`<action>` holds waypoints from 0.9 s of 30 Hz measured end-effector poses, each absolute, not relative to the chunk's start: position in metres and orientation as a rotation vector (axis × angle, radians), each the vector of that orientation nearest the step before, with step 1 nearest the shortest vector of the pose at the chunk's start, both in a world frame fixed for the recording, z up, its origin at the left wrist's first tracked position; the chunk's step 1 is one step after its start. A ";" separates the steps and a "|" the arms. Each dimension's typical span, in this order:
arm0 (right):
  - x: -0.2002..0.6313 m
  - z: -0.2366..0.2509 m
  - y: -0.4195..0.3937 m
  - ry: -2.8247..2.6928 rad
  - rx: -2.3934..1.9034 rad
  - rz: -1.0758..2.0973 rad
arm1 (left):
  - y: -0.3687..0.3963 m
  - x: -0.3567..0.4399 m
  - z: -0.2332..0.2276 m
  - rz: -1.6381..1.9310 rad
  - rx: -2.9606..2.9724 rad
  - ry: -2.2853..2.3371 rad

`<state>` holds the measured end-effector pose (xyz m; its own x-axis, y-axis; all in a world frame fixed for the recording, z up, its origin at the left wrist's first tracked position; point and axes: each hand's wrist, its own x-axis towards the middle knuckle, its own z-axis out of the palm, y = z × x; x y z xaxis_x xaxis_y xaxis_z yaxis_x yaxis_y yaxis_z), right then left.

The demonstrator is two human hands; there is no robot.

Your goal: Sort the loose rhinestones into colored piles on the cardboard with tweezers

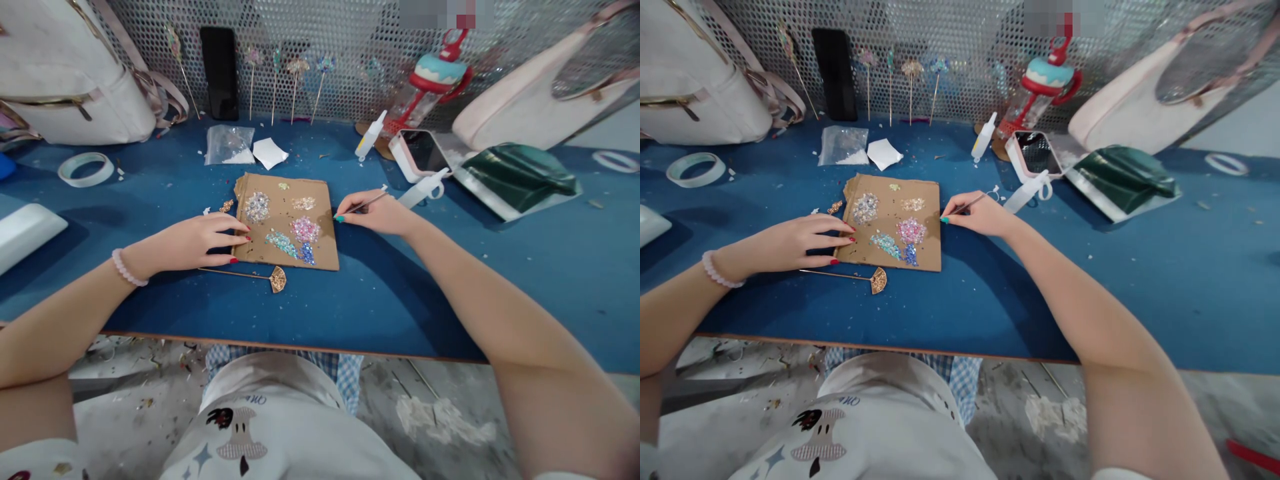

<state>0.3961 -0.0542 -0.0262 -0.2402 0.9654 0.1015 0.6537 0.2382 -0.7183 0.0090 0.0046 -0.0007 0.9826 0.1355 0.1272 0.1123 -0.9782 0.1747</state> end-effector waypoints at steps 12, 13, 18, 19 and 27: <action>0.395 -0.024 -0.056 -1.991 -1.497 0.722 | 0.003 0.010 0.002 0.219 2.918 0.224; 0.395 -0.024 -0.056 -1.985 -1.496 0.722 | 0.003 0.009 0.002 0.220 2.921 0.221; 0.395 -0.026 -0.055 -1.951 -1.486 0.751 | 0.004 0.010 0.001 0.231 2.933 0.210; 0.395 -0.027 -0.055 -1.942 -1.486 0.757 | 0.004 0.010 0.001 0.234 2.930 0.210; 0.395 -0.032 -0.054 -1.875 -1.475 0.794 | 0.006 0.010 0.000 0.228 2.944 0.203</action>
<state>0.3950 -0.0540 -0.0316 -0.1865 0.9771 0.1027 0.6063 0.1967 -0.7706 0.0098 0.0055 -0.0002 0.9789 0.1491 0.1398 0.1213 -0.9743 0.1899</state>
